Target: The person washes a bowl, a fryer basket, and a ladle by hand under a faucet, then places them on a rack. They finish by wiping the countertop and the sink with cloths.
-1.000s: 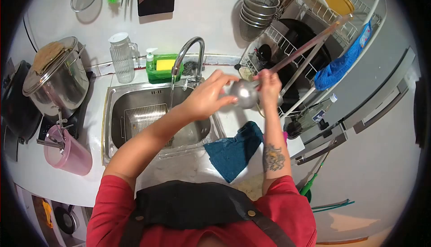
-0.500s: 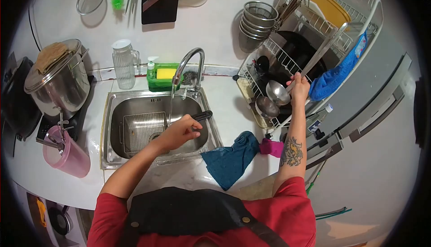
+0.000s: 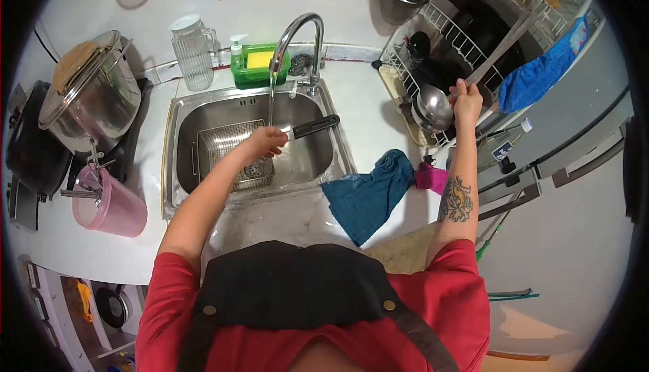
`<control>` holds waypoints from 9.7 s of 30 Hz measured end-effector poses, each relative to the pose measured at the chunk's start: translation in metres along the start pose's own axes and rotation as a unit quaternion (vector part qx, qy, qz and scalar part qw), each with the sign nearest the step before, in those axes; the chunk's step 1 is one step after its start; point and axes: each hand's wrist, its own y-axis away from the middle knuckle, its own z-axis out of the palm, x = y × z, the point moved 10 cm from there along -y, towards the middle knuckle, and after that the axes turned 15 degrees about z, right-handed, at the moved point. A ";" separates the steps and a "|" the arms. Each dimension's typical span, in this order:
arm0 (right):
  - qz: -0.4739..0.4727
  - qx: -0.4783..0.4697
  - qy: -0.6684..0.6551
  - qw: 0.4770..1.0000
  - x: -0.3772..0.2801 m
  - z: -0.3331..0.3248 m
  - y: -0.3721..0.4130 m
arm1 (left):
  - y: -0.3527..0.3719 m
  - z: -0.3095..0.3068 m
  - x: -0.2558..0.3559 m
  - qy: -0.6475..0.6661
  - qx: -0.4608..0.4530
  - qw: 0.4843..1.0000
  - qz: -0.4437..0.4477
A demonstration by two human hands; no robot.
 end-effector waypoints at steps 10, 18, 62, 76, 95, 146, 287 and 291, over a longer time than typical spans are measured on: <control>-0.044 0.064 -0.127 0.989 0.027 -0.032 0.013 | -0.037 -0.022 -0.019 0.062 0.096 0.992 -0.047; 0.001 0.004 -0.002 1.000 0.056 -0.012 0.013 | -0.087 0.099 0.127 -0.267 -0.115 0.927 0.237; 0.038 0.016 0.525 0.850 0.003 0.018 0.011 | -0.034 -0.021 -0.023 0.002 0.089 0.996 -0.003; 0.014 0.079 0.563 0.823 -0.023 -0.004 0.038 | -0.045 -0.030 -0.010 -0.006 0.052 0.997 0.058; 0.451 -0.586 -0.239 0.629 0.026 0.377 0.273 | 0.032 -0.057 -0.022 -0.309 -0.143 0.939 0.037; 0.226 -0.384 0.175 0.878 0.065 0.343 0.195 | -0.023 -0.075 0.036 -0.214 0.221 0.925 0.221; -0.603 -0.544 0.192 0.551 0.014 0.355 0.416 | 0.055 -0.053 0.237 0.095 0.084 0.896 0.426; -0.565 -0.600 0.224 0.519 0.023 0.361 0.411 | 0.070 -0.059 0.230 0.069 0.093 0.906 0.407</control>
